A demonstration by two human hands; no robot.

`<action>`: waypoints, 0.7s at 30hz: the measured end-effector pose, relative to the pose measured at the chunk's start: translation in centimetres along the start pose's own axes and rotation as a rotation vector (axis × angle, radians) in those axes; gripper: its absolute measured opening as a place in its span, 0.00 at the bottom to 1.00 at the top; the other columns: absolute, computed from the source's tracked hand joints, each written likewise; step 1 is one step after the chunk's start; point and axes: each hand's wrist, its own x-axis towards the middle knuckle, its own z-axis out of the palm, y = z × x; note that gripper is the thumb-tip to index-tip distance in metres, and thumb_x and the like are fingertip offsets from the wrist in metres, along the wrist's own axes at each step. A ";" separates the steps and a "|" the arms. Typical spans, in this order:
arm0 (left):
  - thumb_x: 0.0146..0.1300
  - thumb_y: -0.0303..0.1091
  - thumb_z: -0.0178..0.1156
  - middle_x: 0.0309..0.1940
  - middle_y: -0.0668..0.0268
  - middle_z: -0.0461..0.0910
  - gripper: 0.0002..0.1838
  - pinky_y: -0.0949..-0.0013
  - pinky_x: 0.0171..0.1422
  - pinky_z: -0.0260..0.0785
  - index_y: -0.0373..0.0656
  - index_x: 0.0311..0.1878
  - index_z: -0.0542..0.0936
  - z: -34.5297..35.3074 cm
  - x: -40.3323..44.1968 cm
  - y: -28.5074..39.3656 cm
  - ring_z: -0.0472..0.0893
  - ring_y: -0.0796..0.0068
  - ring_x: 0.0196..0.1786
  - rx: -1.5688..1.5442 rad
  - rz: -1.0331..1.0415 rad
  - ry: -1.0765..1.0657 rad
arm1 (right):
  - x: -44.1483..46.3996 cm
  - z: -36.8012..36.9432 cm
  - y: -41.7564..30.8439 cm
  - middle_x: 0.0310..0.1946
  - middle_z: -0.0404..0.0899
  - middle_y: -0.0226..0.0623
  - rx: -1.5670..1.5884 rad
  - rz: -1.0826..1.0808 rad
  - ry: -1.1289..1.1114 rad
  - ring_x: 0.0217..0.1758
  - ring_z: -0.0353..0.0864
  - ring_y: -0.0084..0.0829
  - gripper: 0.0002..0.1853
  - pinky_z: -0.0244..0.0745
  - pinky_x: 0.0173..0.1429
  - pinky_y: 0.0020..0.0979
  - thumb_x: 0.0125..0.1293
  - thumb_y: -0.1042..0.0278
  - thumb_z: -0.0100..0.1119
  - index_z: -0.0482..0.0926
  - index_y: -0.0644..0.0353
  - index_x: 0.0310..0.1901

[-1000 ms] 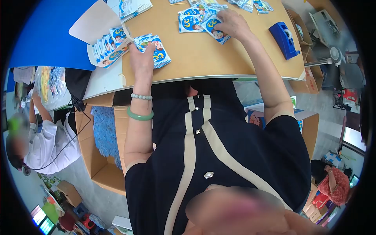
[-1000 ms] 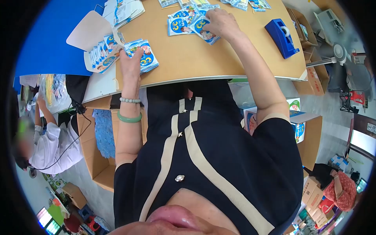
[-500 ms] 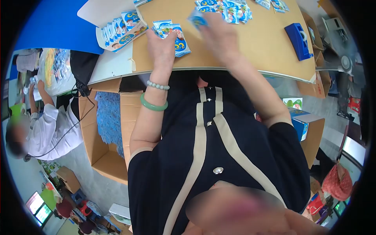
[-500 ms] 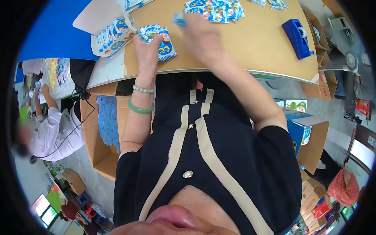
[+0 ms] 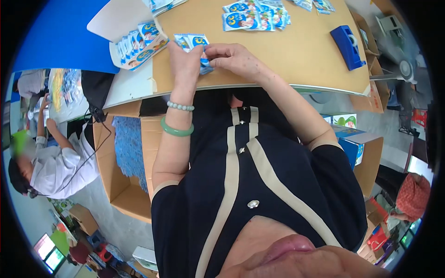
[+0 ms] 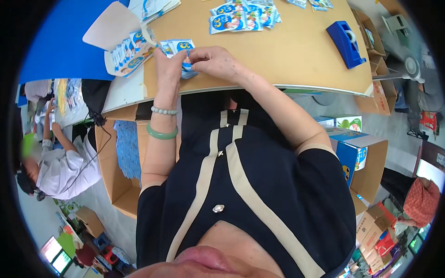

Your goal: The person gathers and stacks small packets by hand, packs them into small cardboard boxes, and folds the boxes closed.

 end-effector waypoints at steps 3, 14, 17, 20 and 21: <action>0.51 0.33 0.67 0.42 0.47 0.80 0.28 0.58 0.51 0.73 0.31 0.50 0.66 0.0 0.0 -0.2 0.82 0.54 0.44 0.136 0.016 0.008 | 0.0 -2.3 -2.6 0.54 0.78 0.41 -0.466 0.140 0.190 0.59 0.75 0.41 0.18 0.72 0.61 0.36 0.61 0.69 0.59 0.79 0.58 0.54; 0.51 0.34 0.67 0.42 0.49 0.81 0.27 0.57 0.51 0.73 0.33 0.49 0.66 -0.3 -0.7 0.6 0.83 0.53 0.45 0.137 -0.025 0.018 | 4.3 -9.8 -1.0 0.55 0.79 0.35 -1.397 -0.046 0.158 0.63 0.72 0.39 0.16 0.73 0.60 0.41 0.64 0.61 0.59 0.78 0.56 0.52; 0.51 0.34 0.68 0.43 0.48 0.81 0.27 0.57 0.51 0.73 0.34 0.49 0.66 -0.4 -0.6 0.7 0.83 0.52 0.45 0.160 -0.068 0.012 | 4.8 -10.0 -2.9 0.59 0.77 0.35 -1.329 0.040 0.287 0.66 0.71 0.38 0.17 0.72 0.62 0.40 0.67 0.57 0.57 0.78 0.56 0.53; 0.52 0.35 0.68 0.43 0.48 0.81 0.27 0.56 0.51 0.73 0.34 0.49 0.66 -0.3 -0.6 0.5 0.83 0.51 0.46 0.180 -0.075 0.004 | 6.0 -11.1 -2.5 0.56 0.78 0.37 -1.414 -0.001 0.291 0.66 0.72 0.38 0.17 0.73 0.61 0.40 0.69 0.56 0.55 0.78 0.55 0.53; 0.52 0.35 0.68 0.43 0.48 0.80 0.27 0.55 0.51 0.73 0.34 0.49 0.66 -0.3 -0.6 0.4 0.82 0.51 0.46 0.183 -0.064 0.007 | 7.2 -11.9 -1.8 0.51 0.80 0.38 -1.536 -0.091 0.218 0.64 0.73 0.37 0.16 0.75 0.59 0.40 0.69 0.57 0.54 0.77 0.55 0.54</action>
